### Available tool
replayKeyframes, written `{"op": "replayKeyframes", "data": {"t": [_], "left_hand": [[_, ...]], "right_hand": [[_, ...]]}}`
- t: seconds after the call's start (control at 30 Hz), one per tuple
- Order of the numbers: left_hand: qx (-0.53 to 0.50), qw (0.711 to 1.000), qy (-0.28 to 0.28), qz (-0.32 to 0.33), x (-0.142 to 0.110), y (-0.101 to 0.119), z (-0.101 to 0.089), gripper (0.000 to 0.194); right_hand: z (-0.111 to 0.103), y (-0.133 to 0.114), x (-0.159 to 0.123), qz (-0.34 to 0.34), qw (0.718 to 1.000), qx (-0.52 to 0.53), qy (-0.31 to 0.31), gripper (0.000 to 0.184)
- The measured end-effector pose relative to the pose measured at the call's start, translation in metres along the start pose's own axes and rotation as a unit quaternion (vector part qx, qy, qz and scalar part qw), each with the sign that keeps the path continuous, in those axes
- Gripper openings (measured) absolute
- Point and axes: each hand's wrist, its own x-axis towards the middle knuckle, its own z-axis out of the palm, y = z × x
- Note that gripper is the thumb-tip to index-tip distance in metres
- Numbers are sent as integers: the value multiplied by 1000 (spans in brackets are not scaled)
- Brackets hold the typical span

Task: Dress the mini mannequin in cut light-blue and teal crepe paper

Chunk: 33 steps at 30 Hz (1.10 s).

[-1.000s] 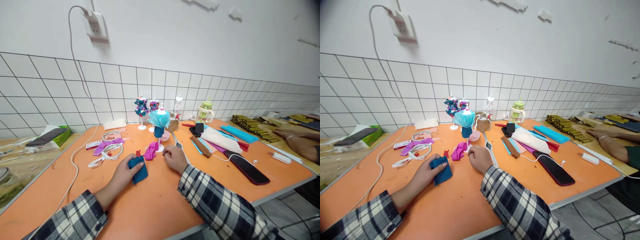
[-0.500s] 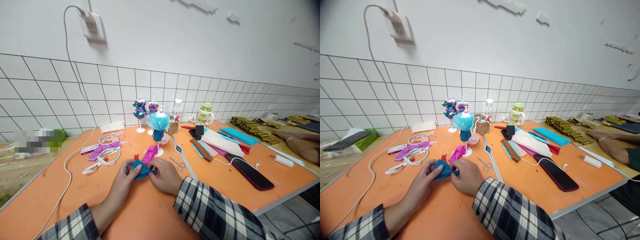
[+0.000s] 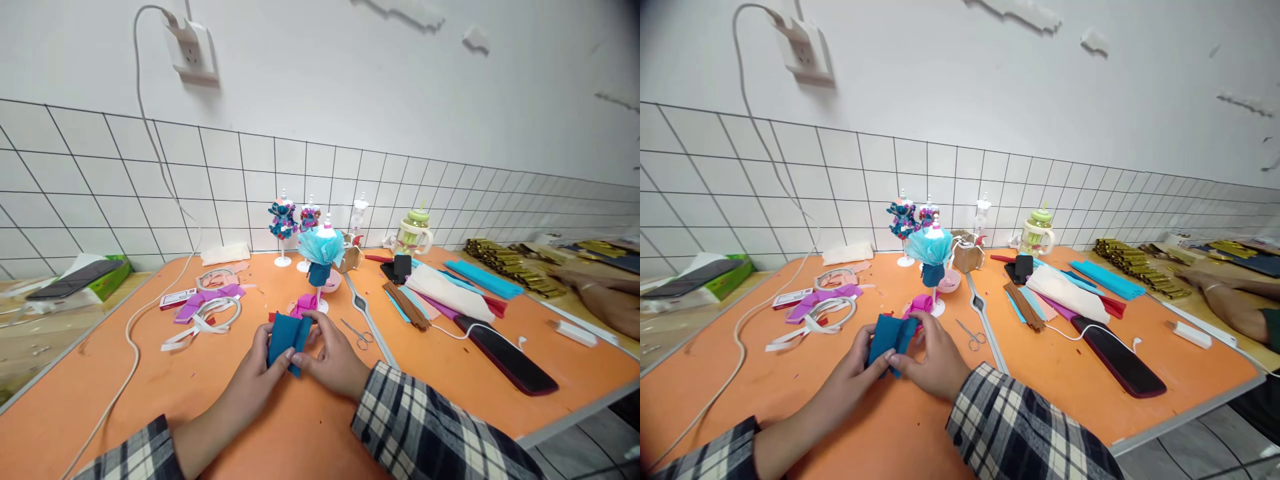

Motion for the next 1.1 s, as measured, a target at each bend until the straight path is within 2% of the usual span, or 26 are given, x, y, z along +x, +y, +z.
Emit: {"op": "replayKeyframes", "data": {"t": [0.07,0.13,0.2,0.27,0.3,0.33,0.4,0.47,0.5,0.6,0.67,0.8,0.87,0.93,1.0,1.03,1.1], "left_hand": [[-28,1000,-8,0,0,1,0,40],[-53,998,-16,-6,1,1,-1,41],[-50,998,23,-15,3,-1,-3,49],[-16,996,83,-18,4,-2,-4,59],[-4,996,90,-14,3,-3,-4,60],[-3,997,74,-7,2,-4,-3,61],[-38,999,-5,7,-2,-5,1,60],[-85,994,-62,11,-5,-7,5,63],[-101,992,-71,8,-5,-7,7,62],[-128,990,-52,-18,-1,-6,5,54],[-150,988,-22,-38,5,-3,1,56],[-174,983,17,-63,9,0,-6,64],[-138,988,13,-67,8,0,-8,51],[-55,998,24,-30,7,1,-10,35],[57,993,66,74,4,3,-13,24],[112,979,89,145,2,4,-15,17],[203,930,106,289,-3,6,-18,10]], "right_hand": [[4,5,1,39,995,84,-36,54],[8,12,4,58,982,171,-61,41],[10,18,6,75,975,201,-56,33],[10,22,7,86,986,141,-28,23],[9,22,8,85,992,90,-10,17],[8,21,7,78,996,38,-1,11],[7,18,7,43,999,-19,-26,3],[5,13,5,-8,997,-13,-79,8],[5,11,5,-30,995,-2,-100,14],[1,7,4,-57,993,1,-105,24],[-2,8,5,-53,994,-19,-94,18],[-7,10,8,-22,996,-61,-68,12],[-8,10,9,9,996,-78,-48,13],[-9,9,11,71,994,-62,-50,15],[-10,9,11,156,984,12,-85,26],[-11,9,11,199,971,65,-114,38],[-12,9,11,270,932,164,-178,67]]}}
